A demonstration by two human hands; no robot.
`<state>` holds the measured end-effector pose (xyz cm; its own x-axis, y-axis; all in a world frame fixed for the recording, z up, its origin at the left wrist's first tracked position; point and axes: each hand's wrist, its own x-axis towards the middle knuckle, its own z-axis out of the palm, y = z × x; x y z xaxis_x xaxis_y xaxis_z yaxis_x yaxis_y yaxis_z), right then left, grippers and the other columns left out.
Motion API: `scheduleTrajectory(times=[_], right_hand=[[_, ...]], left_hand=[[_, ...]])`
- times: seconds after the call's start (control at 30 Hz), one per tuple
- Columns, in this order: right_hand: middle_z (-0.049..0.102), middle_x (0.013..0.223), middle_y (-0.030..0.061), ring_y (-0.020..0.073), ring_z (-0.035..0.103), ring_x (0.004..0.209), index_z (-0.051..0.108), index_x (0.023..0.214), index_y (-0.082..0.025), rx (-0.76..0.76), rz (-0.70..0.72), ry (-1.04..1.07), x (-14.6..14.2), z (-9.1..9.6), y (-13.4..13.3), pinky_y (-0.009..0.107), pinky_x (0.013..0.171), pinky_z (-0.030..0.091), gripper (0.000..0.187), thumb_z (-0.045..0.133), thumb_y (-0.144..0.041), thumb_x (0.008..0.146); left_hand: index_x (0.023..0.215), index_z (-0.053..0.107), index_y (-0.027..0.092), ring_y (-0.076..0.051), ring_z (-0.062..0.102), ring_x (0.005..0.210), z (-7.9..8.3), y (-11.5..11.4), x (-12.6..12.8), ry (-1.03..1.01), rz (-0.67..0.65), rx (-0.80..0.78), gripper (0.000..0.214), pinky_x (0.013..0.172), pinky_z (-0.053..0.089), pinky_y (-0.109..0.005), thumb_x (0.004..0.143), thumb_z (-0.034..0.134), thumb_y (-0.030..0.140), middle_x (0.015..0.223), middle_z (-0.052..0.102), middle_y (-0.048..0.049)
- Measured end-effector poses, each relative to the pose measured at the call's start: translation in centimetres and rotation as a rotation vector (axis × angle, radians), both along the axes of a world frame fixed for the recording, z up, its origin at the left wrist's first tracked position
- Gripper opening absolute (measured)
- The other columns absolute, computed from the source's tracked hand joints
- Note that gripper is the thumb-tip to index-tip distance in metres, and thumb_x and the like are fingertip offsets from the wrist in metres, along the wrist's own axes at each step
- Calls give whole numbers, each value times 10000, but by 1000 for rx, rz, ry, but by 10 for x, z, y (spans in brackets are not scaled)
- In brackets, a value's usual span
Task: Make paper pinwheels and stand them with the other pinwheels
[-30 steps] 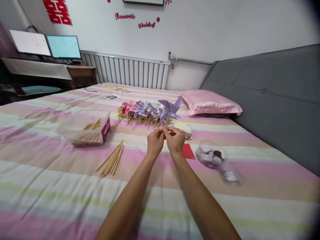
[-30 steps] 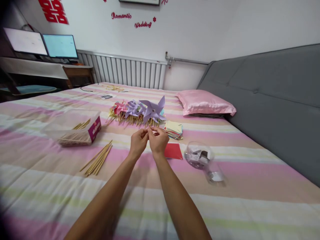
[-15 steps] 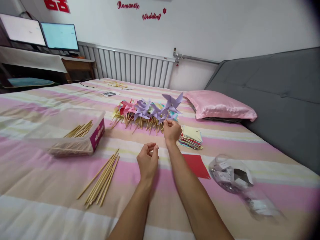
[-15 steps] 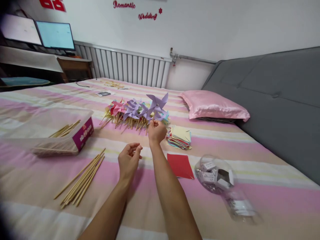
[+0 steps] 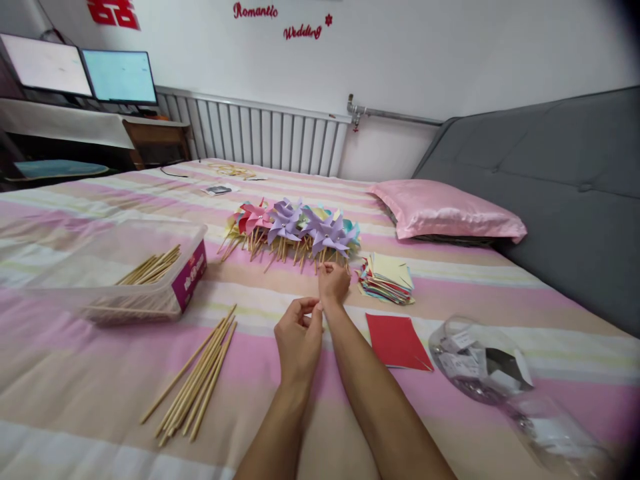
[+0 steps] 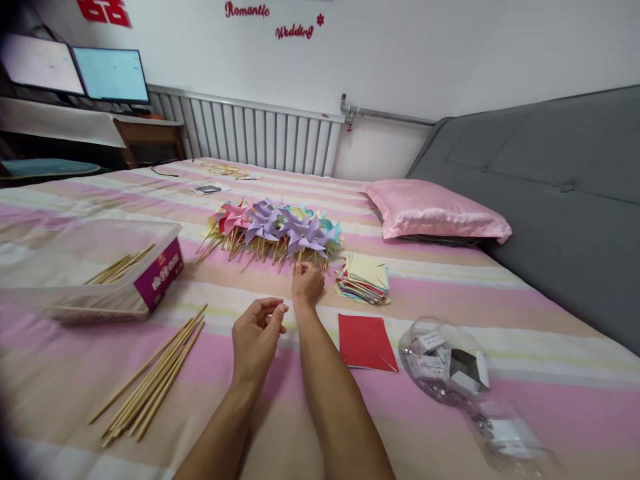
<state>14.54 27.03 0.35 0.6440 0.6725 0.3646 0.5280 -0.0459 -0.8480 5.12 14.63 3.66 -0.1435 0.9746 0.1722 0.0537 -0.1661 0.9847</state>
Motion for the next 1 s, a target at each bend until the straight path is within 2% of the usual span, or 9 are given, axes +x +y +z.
scheduleTrajectory(times=[0.33,0.6,0.73,0.83,0.93,1.0], right_hand=[[721,750,89,213,638,670,700,787,-213,-27,0,24,0,-9,2,302,607,416,199,548,-342,776],[711,814,90,210,636,745,653,846,-186,9,-24,30,-2,4,-6,306,696,437,185,590,-334,757],[699,846,72,195,631,773,621,882,-174,29,-46,16,-10,26,-23,293,727,439,161,576,-272,762],[700,774,14,167,636,730,625,854,-199,24,5,-18,-10,56,-40,263,717,447,128,594,-267,750],[710,797,9,166,642,778,641,890,-205,-96,204,-147,6,91,-63,261,728,454,173,614,-291,743],[712,811,-3,161,641,796,662,839,-220,-216,370,-279,26,108,-85,255,735,454,127,640,-260,721]], left_hand=[[838,633,184,-116,545,504,-2,0,0,21,-32,-10,175,509,447,-247,765,600,340,742,659,-15],[833,634,179,-113,549,499,-1,1,-1,33,-6,-9,179,504,438,-240,765,601,342,703,646,-6],[841,636,166,-101,556,492,1,1,-2,2,34,28,204,514,448,-238,760,611,351,741,657,-13],[856,632,153,-96,554,488,4,2,-2,-40,73,31,226,513,462,-238,744,625,349,761,659,-22],[884,629,149,-103,566,510,6,4,0,-48,67,25,254,510,470,-239,736,629,355,780,661,-32],[887,630,150,-104,570,515,6,4,1,-39,55,32,263,516,473,-241,732,628,363,790,662,-33]])
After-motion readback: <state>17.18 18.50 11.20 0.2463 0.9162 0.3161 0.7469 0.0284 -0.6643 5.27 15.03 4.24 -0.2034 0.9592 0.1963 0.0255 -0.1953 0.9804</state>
